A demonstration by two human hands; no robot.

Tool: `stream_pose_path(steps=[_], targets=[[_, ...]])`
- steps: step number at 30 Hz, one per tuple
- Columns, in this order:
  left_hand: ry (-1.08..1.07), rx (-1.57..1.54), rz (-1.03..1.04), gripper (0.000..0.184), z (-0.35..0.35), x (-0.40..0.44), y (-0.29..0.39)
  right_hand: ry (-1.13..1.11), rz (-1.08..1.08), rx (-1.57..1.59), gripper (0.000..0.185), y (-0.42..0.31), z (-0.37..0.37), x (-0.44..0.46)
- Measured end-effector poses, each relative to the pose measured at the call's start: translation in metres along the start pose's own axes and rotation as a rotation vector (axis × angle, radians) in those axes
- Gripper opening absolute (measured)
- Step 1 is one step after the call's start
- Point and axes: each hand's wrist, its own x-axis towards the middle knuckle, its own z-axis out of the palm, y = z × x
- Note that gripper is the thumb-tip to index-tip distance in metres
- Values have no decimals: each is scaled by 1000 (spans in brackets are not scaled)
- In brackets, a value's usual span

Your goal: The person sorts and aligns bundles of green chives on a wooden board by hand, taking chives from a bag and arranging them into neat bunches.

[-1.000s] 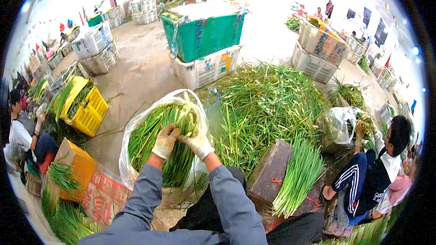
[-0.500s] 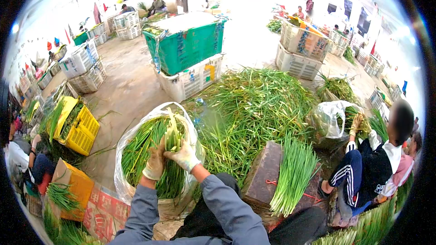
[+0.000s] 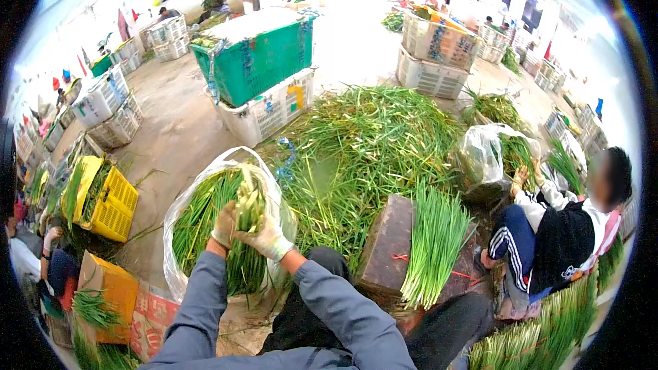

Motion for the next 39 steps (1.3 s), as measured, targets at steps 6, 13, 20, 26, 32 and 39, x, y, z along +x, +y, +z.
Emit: stream_pose_path(steps=[6,13,20,26,32,39], targets=[[112,508,-10,46,-120,-14,-84,139,-29,220,57,-26,-30,19],[122,131,-433,64,-75,-37,-34,703,-159,569,24,-139,-221,29],[850,547,-268,71,-71,-120,23,1207,-311,-81,78,-23,-380,-89],[1355,1337,-185,55,-90,-216,60,1514,-154,324,64,-4,-392,-159],[420,964,360,37,230,-153,-24,1373,-284,659,43,-69,-355,-133],[-192,955,327,59,292,0,-195,1179,-231,803,37,-140,-242,-141]])
